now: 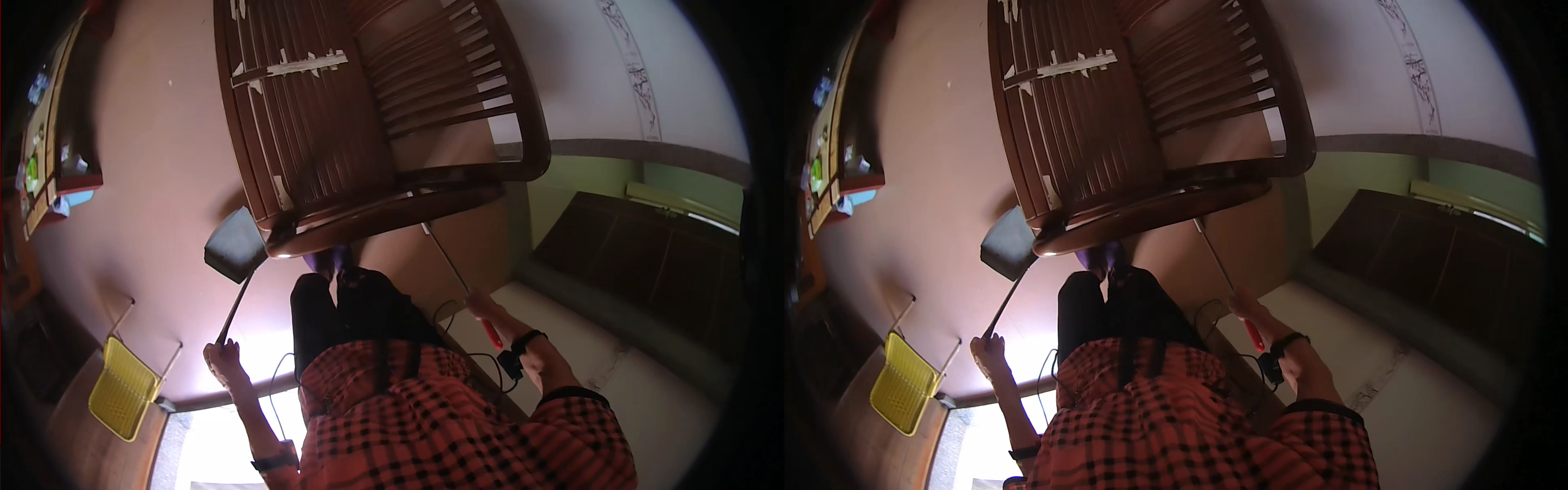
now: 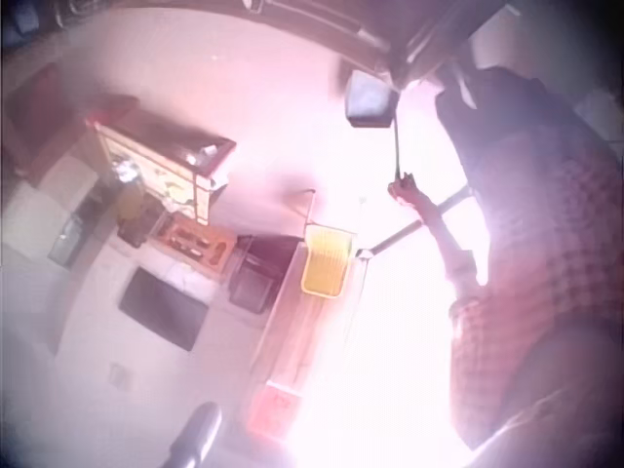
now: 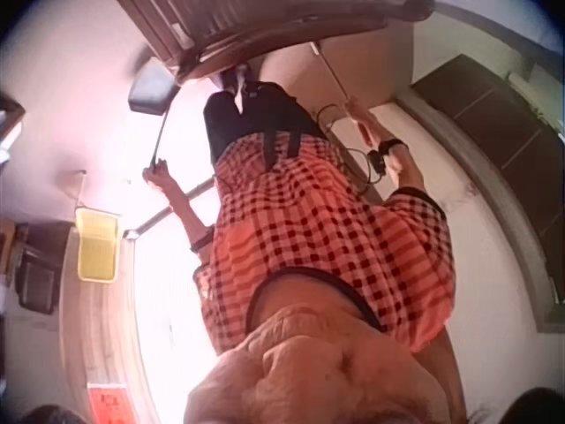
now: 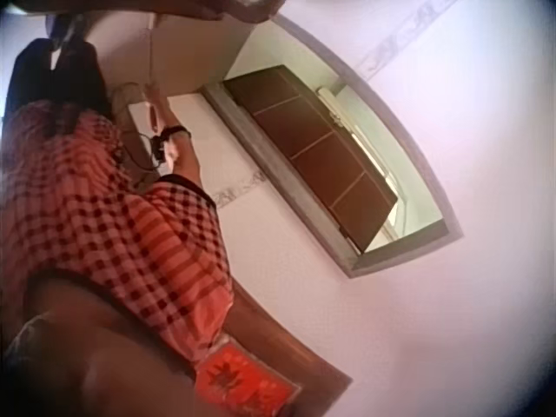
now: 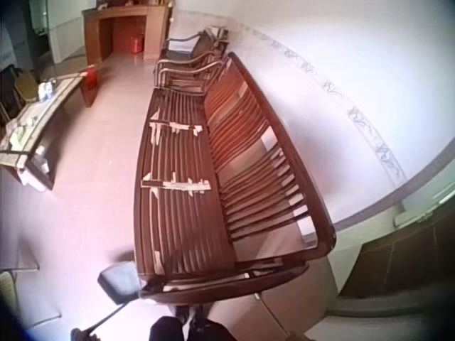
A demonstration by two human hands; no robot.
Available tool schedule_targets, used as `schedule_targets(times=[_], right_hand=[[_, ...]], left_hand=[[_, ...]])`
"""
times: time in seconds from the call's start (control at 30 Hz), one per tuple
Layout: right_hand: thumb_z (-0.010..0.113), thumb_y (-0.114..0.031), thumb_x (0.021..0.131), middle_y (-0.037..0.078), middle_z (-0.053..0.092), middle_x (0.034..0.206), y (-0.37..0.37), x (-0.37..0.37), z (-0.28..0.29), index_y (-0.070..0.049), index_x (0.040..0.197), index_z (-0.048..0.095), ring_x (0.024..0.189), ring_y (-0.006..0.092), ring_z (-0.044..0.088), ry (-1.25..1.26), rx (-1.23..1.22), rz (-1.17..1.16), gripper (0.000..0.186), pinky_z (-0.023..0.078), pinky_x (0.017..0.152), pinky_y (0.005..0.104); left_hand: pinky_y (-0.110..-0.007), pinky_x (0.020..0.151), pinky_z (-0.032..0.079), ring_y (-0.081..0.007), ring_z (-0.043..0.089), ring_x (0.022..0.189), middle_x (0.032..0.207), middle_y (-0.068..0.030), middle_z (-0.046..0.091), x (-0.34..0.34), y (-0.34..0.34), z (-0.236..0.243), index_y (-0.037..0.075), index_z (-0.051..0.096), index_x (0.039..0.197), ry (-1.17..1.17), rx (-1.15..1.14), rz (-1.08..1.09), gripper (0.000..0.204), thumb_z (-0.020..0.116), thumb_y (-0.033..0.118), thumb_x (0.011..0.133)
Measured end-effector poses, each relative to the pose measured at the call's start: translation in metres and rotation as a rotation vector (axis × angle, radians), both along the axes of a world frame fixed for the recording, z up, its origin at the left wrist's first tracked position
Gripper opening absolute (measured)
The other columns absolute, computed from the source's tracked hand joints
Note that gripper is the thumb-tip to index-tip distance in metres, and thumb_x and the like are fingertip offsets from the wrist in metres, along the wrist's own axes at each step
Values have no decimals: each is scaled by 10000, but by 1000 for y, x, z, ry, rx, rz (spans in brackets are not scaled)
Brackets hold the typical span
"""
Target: Sweeping the floor with a broom and dustpan.
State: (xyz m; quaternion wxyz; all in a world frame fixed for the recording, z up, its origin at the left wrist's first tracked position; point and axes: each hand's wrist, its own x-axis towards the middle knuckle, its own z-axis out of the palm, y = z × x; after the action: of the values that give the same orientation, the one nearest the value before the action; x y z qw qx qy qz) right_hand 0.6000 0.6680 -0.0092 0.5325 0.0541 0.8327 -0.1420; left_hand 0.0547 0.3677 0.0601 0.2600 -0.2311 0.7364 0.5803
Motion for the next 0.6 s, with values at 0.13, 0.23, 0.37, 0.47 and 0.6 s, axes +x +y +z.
schedule_targets(times=[0.13, 0.23, 0.37, 0.47, 0.6], right_hand=[[612, -151, 601, 52, 620, 650, -28, -22, -3, -107, 637, 658, 718, 242, 597, -131, 176, -395, 73, 472, 607, 357], [612, -160, 608, 39, 615, 661, -62, -20, -12, -108, 656, 658, 739, 235, 584, -62, 316, -888, 84, 471, 628, 359], [581, -166, 651, 52, 597, 661, -101, -45, -15, -99, 661, 644, 760, 228, 570, 181, 298, -594, 93, 470, 636, 361], [524, -204, 716, 89, 584, 718, -137, -79, -27, -108, 619, 609, 750, 237, 558, 215, 346, -731, 161, 467, 615, 365], [529, -215, 707, 114, 583, 778, -172, -145, -27, -100, 585, 594, 680, 232, 565, 165, 313, -628, 180, 465, 590, 360]], left_hand=[[-299, 638, 467, -156, 516, 679, 686, -50, 465, -32, 15, 1, 75, 432, 825, 50, 63, -88, 149, 497, 194, 763], [-297, 616, 461, -154, 510, 637, 650, -38, 450, -63, 16, 6, 84, 421, 777, -90, 164, -112, 136, 504, 188, 751], [-285, 596, 447, -154, 502, 586, 636, -28, 444, -91, 11, -13, 98, 424, 754, -58, 173, -156, 114, 511, 170, 740], [-274, 593, 420, -138, 515, 596, 618, -7, 436, -111, 0, -31, 125, 431, 733, -80, 312, -339, 97, 527, 139, 738], [-278, 614, 410, -120, 507, 618, 608, 7, 424, -125, 26, -15, 128, 434, 729, -93, 245, -387, 106, 537, 138, 747]])
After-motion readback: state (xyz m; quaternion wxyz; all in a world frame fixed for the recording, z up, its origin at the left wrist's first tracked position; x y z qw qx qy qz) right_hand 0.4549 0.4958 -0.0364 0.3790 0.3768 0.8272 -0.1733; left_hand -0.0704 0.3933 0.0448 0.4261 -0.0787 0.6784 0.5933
